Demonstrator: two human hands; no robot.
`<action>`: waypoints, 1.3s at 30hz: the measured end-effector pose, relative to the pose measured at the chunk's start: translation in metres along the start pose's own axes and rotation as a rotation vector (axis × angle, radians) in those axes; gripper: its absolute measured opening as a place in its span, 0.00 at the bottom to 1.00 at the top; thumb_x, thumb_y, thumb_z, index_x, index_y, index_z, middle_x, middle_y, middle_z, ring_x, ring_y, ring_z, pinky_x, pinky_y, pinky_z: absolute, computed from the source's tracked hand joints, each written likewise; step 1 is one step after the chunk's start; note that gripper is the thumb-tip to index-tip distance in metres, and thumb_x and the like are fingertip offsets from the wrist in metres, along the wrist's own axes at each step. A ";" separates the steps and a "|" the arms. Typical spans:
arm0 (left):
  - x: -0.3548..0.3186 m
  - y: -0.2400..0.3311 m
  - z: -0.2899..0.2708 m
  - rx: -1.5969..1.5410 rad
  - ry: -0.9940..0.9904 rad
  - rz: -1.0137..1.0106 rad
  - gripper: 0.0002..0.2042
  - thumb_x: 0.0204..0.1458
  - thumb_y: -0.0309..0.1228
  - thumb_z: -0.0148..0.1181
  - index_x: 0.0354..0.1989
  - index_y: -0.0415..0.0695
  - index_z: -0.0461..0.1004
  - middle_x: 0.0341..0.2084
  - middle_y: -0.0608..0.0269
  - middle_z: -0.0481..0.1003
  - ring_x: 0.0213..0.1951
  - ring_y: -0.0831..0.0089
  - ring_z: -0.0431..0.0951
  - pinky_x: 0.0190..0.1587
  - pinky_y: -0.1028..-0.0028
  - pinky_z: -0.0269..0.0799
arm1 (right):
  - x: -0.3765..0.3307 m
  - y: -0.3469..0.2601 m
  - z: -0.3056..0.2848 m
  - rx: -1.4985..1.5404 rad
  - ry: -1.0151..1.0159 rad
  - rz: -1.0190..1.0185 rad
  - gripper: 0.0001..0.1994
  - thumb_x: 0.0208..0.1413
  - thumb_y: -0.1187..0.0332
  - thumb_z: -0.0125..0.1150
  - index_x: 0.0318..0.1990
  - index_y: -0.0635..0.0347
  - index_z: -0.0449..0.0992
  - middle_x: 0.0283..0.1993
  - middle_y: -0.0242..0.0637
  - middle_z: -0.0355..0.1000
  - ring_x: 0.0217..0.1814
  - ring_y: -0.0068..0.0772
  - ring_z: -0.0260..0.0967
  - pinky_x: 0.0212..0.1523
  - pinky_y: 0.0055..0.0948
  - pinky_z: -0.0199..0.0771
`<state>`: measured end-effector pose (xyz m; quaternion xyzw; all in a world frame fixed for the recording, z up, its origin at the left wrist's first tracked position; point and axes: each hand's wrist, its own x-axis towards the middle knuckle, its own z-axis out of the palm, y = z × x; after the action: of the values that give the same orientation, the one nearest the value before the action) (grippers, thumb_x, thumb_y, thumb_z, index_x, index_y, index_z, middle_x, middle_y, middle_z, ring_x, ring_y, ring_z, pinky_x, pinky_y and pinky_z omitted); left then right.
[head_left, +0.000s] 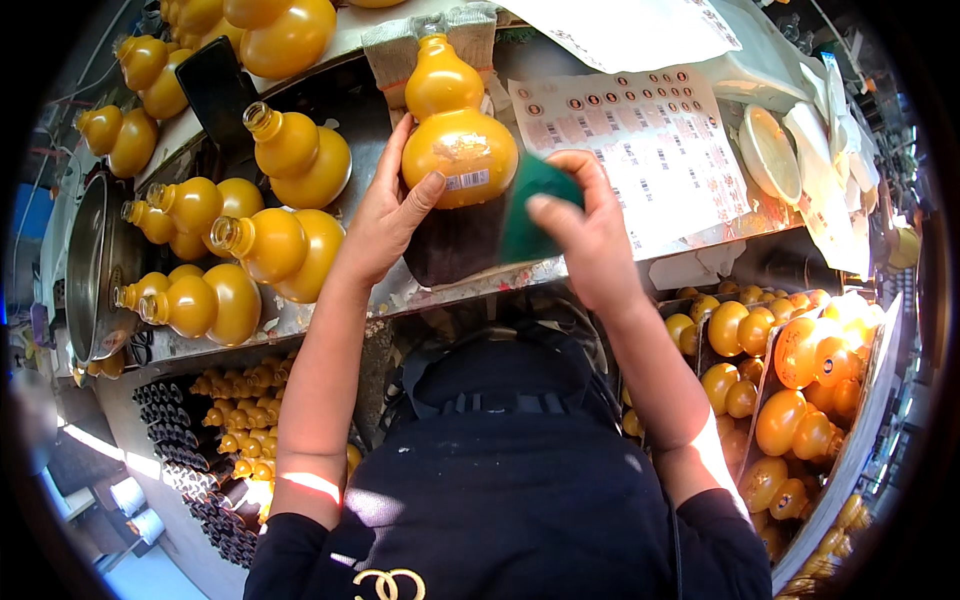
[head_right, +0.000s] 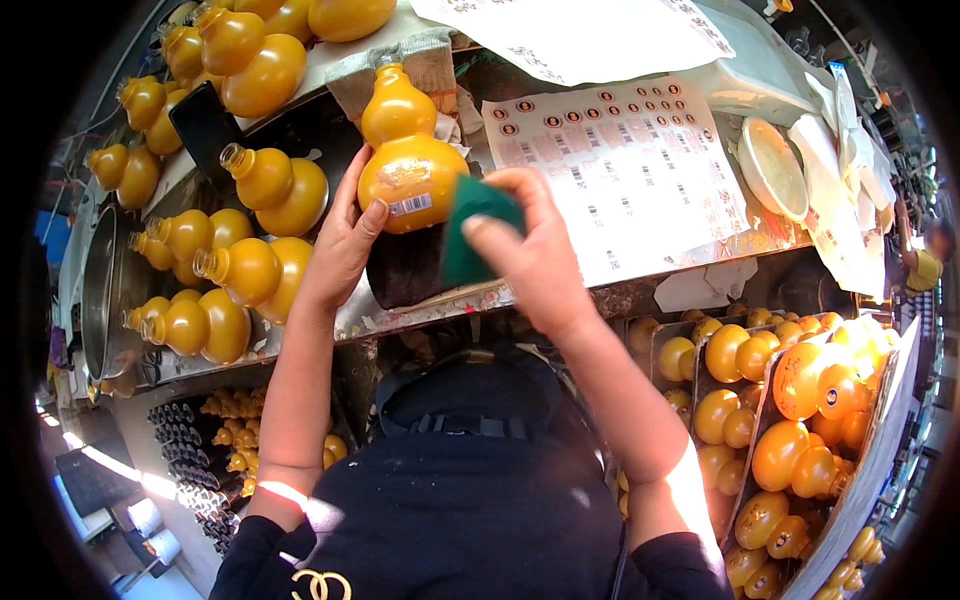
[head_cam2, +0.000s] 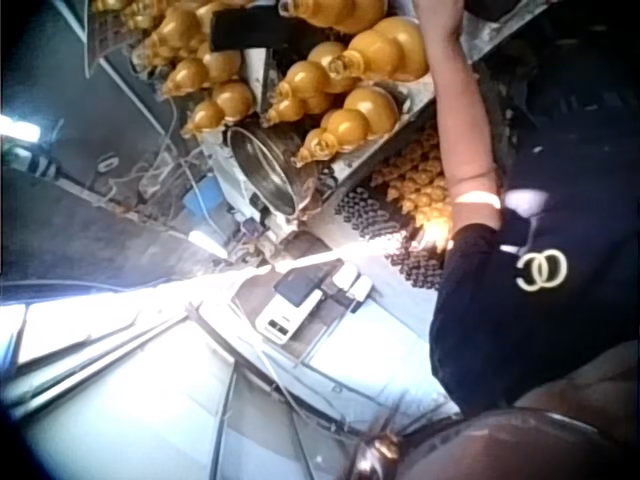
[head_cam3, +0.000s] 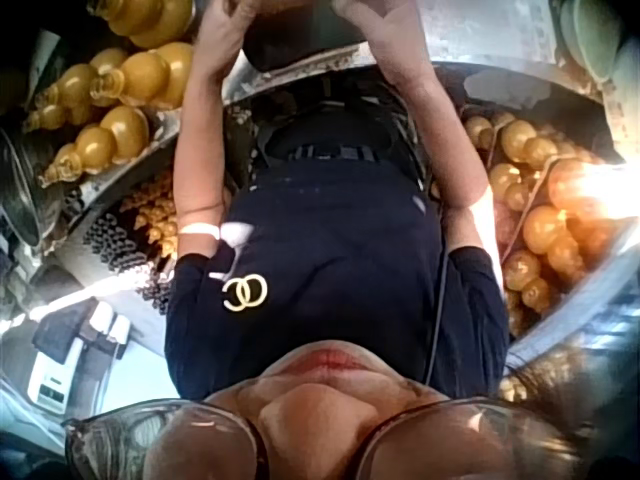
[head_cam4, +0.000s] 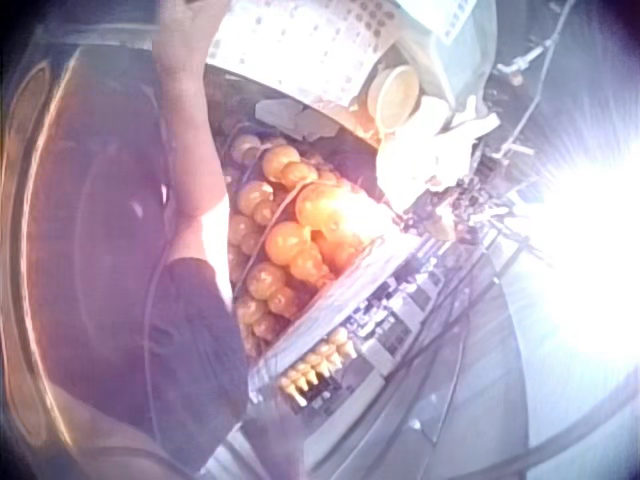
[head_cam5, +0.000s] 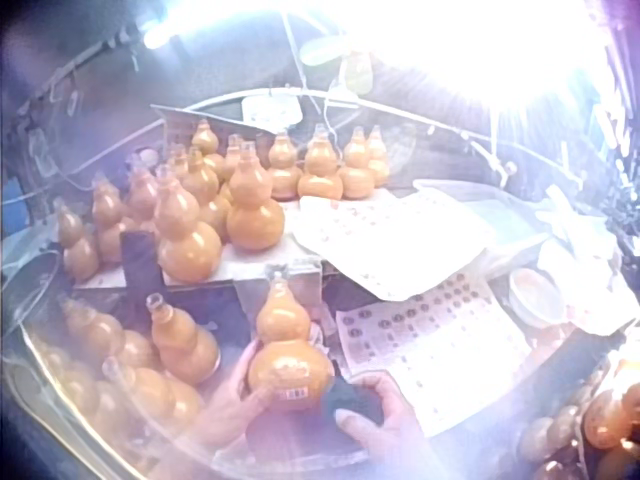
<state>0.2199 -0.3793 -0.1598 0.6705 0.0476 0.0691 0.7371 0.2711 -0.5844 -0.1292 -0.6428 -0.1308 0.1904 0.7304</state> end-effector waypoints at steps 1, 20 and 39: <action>0.000 0.000 0.000 0.025 0.000 0.013 0.44 0.55 0.48 0.59 0.70 0.37 0.41 0.65 0.51 0.54 0.66 0.66 0.56 0.66 0.69 0.51 | -0.008 -0.013 0.012 -0.210 -0.025 -0.107 0.16 0.52 0.73 0.60 0.48 0.58 0.66 0.39 0.35 0.68 0.41 0.25 0.68 0.45 0.27 0.71; 0.003 0.013 0.002 0.013 0.034 -0.048 0.42 0.52 0.44 0.64 0.67 0.36 0.48 0.59 0.50 0.62 0.61 0.65 0.62 0.62 0.69 0.58 | 0.014 0.010 -0.016 0.236 0.065 0.238 0.09 0.52 0.73 0.56 0.41 0.63 0.70 0.35 0.35 0.71 0.38 0.20 0.67 0.41 0.23 0.69; 0.014 0.012 0.009 -0.063 0.110 -0.135 0.42 0.50 0.45 0.65 0.66 0.35 0.48 0.57 0.50 0.63 0.58 0.67 0.65 0.60 0.70 0.61 | 0.070 -0.018 -0.001 -0.324 -0.277 0.214 0.39 0.46 0.49 0.70 0.57 0.73 0.64 0.29 0.38 0.73 0.28 0.19 0.69 0.30 0.19 0.67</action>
<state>0.2342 -0.3848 -0.1467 0.6374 0.1307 0.0575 0.7572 0.3358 -0.5562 -0.1149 -0.7294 -0.1900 0.3296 0.5685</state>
